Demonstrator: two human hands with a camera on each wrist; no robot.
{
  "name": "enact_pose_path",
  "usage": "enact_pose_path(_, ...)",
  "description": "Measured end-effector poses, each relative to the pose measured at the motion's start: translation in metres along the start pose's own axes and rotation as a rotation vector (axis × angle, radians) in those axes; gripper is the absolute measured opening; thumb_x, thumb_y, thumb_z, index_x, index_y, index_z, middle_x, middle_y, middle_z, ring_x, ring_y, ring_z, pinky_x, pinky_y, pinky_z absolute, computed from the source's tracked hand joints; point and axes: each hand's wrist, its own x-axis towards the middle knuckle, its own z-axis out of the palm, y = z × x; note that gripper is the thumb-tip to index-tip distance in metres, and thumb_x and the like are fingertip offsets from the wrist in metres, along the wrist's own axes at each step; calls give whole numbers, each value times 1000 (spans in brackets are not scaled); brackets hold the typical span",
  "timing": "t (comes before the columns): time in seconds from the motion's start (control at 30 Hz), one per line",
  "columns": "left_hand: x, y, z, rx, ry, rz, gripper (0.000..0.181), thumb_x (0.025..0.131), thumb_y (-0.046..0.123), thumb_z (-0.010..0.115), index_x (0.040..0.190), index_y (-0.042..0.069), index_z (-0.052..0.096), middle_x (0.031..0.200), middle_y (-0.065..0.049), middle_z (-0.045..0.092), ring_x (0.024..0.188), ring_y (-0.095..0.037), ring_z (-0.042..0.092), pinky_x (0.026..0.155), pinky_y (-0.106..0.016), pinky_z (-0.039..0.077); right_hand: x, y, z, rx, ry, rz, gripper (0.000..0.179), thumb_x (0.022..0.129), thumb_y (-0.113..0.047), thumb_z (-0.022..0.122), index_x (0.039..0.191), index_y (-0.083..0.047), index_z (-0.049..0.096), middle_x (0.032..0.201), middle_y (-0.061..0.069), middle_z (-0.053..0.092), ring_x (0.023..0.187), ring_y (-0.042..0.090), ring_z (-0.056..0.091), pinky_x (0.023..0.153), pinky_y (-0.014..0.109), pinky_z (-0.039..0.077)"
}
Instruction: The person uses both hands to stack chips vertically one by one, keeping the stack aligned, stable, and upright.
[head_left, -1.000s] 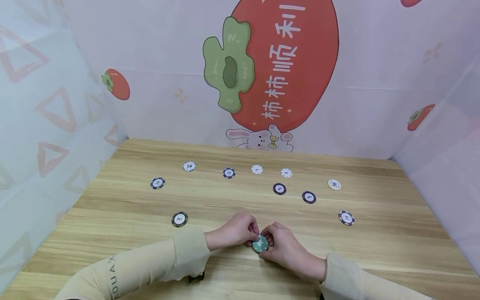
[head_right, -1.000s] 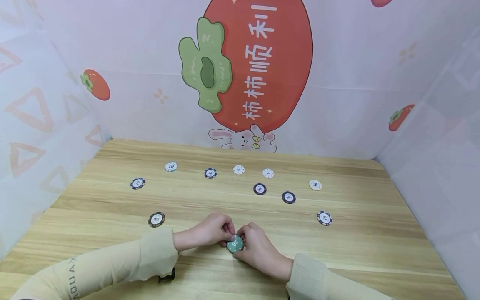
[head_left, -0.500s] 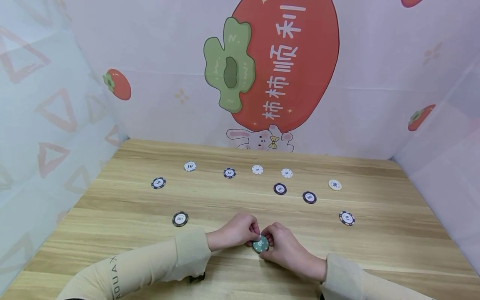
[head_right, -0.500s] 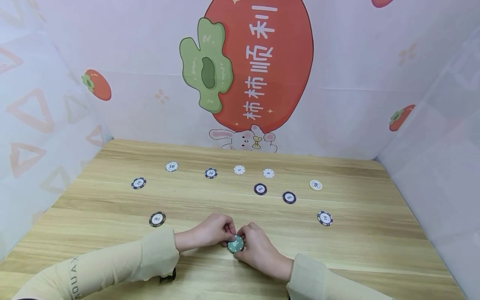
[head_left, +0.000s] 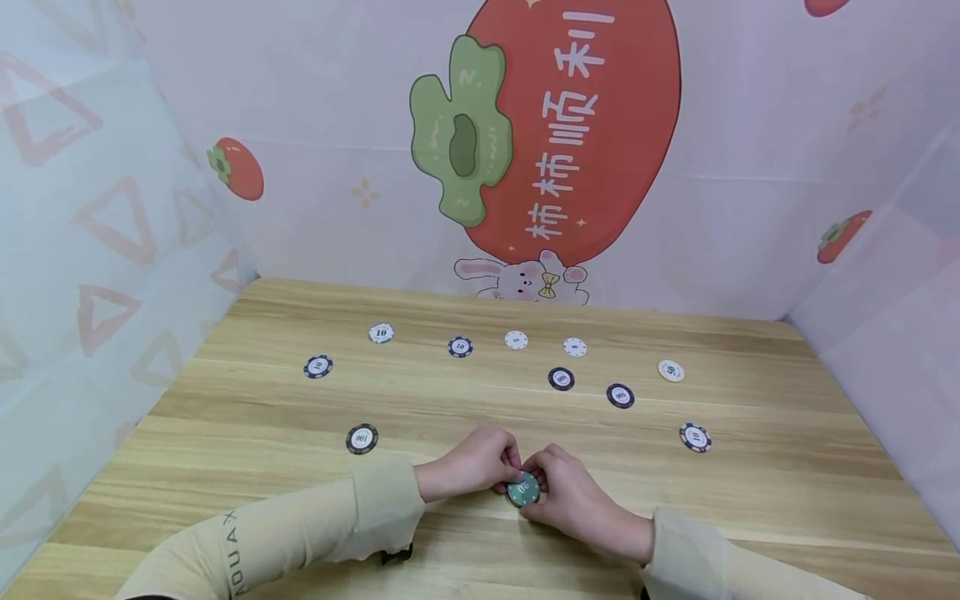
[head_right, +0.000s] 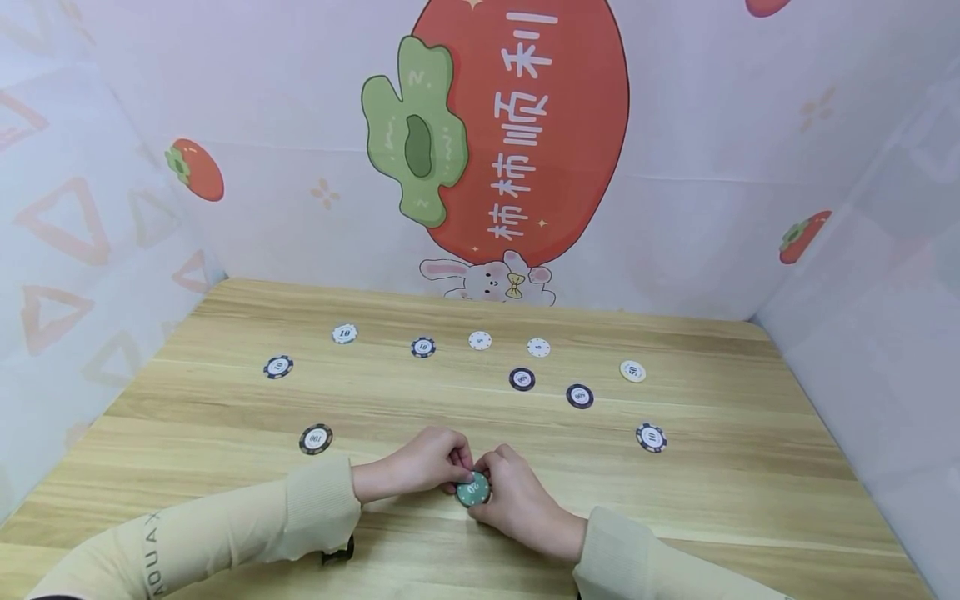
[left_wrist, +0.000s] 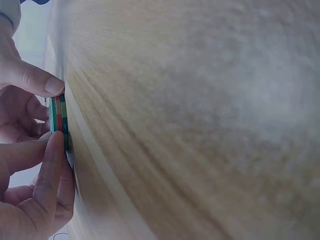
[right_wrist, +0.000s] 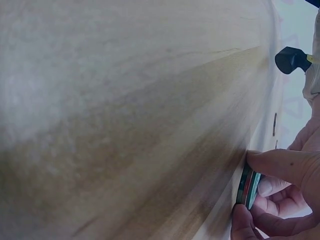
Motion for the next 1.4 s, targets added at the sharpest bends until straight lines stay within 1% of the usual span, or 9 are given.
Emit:
enact_pose_path(0.23, -2, 2, -4, 19, -22, 8, 12, 76, 2, 70, 71, 4, 59, 62, 1, 55, 51, -7, 52, 47, -18, 46, 1, 1, 0, -6, 13, -9, 33, 62, -6, 78, 90, 0, 61, 83, 1, 49, 73, 12, 50, 62, 20, 45)
enact_pose_path(0.4, -3, 1, -11, 90, -49, 30, 11, 77, 5, 70, 73, 6, 59, 62, 3, 55, 53, -5, 49, 50, -17, 43, 1, 2, 0, -4, 9, -14, 33, 63, -7, 79, 89, -1, 61, 82, 1, 49, 72, 12, 49, 62, 20, 45)
enact_pose_path(0.5, -3, 1, -16, 152, -74, 60, 10, 77, 7, 70, 75, 7, 60, 64, 4, 55, 56, -4, 49, 52, -17, 42, 1, 2, -1, 0, -5, -3, 33, 63, -8, 79, 90, -2, 61, 82, 0, 49, 73, 11, 49, 62, 20, 45)
enact_pose_path(0.6, -3, 0, -22, 249, -113, 121, 8, 78, 9, 69, 79, 8, 61, 67, 7, 55, 60, -2, 49, 56, -16, 43, 1, 2, -2, 5, -15, 4, 33, 63, -8, 79, 90, -2, 60, 83, 0, 50, 73, 11, 49, 62, 20, 45)
enact_pose_path(0.77, -6, -2, -35, 451, -172, 293, 6, 79, 7, 67, 81, 8, 61, 69, 9, 51, 63, -2, 46, 60, -15, 41, 1, 2, -1, -2, -4, -7, 33, 62, -7, 79, 89, -2, 60, 82, -1, 50, 73, 11, 49, 62, 20, 44)
enact_pose_path(0.87, -10, -1, -42, 568, -191, 360, 5, 80, 8, 66, 83, 8, 61, 69, 7, 49, 63, -4, 44, 59, -15, 39, 1, 2, -1, -9, 7, -16, 33, 62, -7, 80, 88, -2, 60, 81, -1, 49, 72, 11, 49, 62, 20, 44)
enact_pose_path(1.0, -15, -2, -48, 688, -206, 352, 8, 82, 13, 65, 89, 10, 62, 76, 6, 52, 66, -3, 45, 61, -15, 42, 1, 2, -2, -10, 10, -23, 34, 61, -8, 80, 88, -2, 60, 81, -1, 49, 72, 10, 48, 62, 20, 44)
enact_pose_path(1.17, -20, -8, -57, 754, -201, 334, 11, 83, 14, 63, 94, 11, 62, 84, 5, 56, 70, -4, 49, 66, -18, 45, 3, 2, -1, -3, -7, -21, 34, 62, -8, 80, 89, -2, 60, 82, -1, 49, 72, 10, 48, 61, 20, 44)
enact_pose_path(1.4, -25, -15, -74, 812, -114, 335, 11, 84, 10, 60, 95, 8, 62, 85, 1, 59, 71, -8, 53, 67, -22, 48, 4, 3, -2, -5, -14, -26, 34, 61, -9, 80, 88, -3, 60, 81, -1, 49, 71, 10, 47, 61, 20, 44)
